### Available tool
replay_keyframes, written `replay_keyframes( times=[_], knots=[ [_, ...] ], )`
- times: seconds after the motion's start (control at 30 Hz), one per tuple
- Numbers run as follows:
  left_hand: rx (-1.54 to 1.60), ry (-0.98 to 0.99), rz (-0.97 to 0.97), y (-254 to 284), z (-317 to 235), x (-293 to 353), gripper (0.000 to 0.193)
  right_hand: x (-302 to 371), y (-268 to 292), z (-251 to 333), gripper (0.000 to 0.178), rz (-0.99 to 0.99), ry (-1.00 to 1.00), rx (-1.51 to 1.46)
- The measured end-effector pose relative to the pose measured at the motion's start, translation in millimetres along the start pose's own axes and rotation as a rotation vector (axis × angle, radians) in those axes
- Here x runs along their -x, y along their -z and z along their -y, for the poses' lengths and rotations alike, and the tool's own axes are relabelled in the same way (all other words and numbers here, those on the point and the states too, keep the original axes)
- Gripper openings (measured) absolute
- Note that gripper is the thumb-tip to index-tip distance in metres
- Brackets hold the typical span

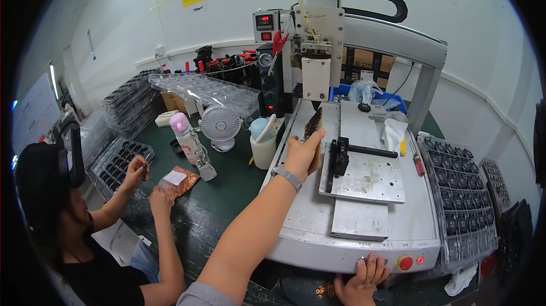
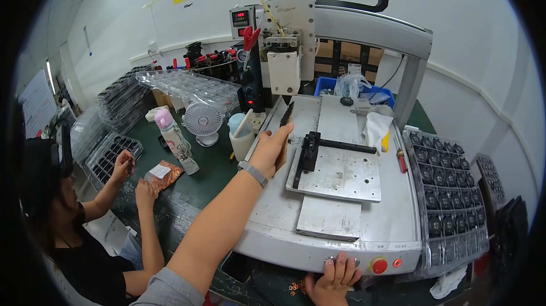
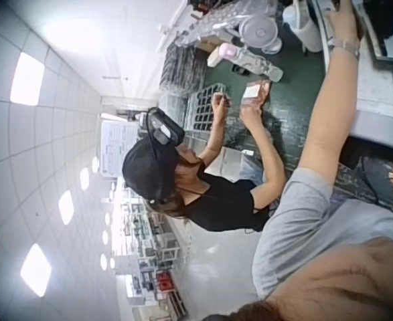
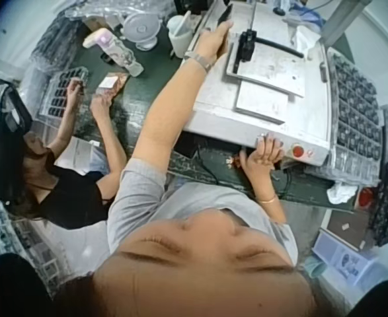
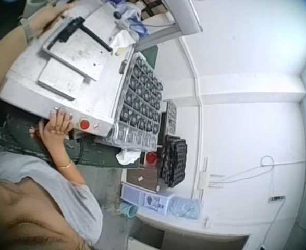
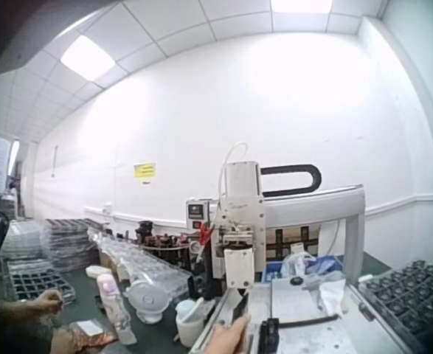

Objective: Operating an automated assembly machine and manually processing electronic components at a factory workstation.

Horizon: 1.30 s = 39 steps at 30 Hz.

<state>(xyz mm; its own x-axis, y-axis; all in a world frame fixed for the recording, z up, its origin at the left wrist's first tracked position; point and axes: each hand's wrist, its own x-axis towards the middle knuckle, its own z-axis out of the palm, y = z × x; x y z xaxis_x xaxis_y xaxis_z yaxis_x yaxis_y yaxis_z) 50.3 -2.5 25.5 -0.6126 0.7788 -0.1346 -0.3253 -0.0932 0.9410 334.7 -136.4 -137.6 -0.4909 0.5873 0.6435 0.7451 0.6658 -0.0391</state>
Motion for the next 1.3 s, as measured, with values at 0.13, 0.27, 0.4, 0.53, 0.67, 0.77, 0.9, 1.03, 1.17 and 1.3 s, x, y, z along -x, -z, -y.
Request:
replay_keyframes(
  times=[0.13,0.27,0.4,0.53,0.67,0.77,0.9,1.03,1.17,1.3],
  knots=[
    [-0.002,0.035,0.061,3.3,5.3,-13.1,0.088,-4.6,7.9,3.4,0.064,-0.085,-0.017,-0.06],
    [-0.033,0.082,0.05,8.7,0.0,-14.8,0.071,-21.7,59.6,2.0,0.061,0.002,0.005,-0.336],
    [-0.038,0.157,0.059,11.9,-6.1,-15.5,0.065,-22.2,89.9,-37.5,0.054,-0.126,-0.189,0.007],
    [-0.033,0.19,0.12,23.1,-12.8,-17.5,0.063,-8.7,85.4,-69.2,0.055,0.026,-0.356,0.116],
    [-0.011,0.168,0.116,19.0,-16.7,-13.8,0.047,-4.3,96.5,-77.9,0.057,0.096,-0.246,0.116],
    [-0.051,-0.02,0.074,15.4,-2.3,-37.1,0.037,-0.2,107.4,-87.4,0.054,0.119,-0.257,0.08],
    [-0.891,-0.649,-0.132,51.5,8.7,-57.9,0.068,-54.8,140.7,-74.1,0.034,0.159,-0.208,0.051],
    [-1.456,-0.425,-0.191,34.7,-14.4,-8.9,0.09,-97.0,167.6,-110.4,0.027,-0.02,-0.135,0.057],
    [-1.568,-0.346,-0.076,22.7,-16.1,1.1,0.093,-140.1,181.7,-183.3,0.02,0.365,-0.455,0.087],
    [-1.583,-0.384,-0.09,22.0,-14.8,0.7,0.086,-145.9,157.3,-219.2,0.032,0.552,-0.229,-0.053]
  ],
)
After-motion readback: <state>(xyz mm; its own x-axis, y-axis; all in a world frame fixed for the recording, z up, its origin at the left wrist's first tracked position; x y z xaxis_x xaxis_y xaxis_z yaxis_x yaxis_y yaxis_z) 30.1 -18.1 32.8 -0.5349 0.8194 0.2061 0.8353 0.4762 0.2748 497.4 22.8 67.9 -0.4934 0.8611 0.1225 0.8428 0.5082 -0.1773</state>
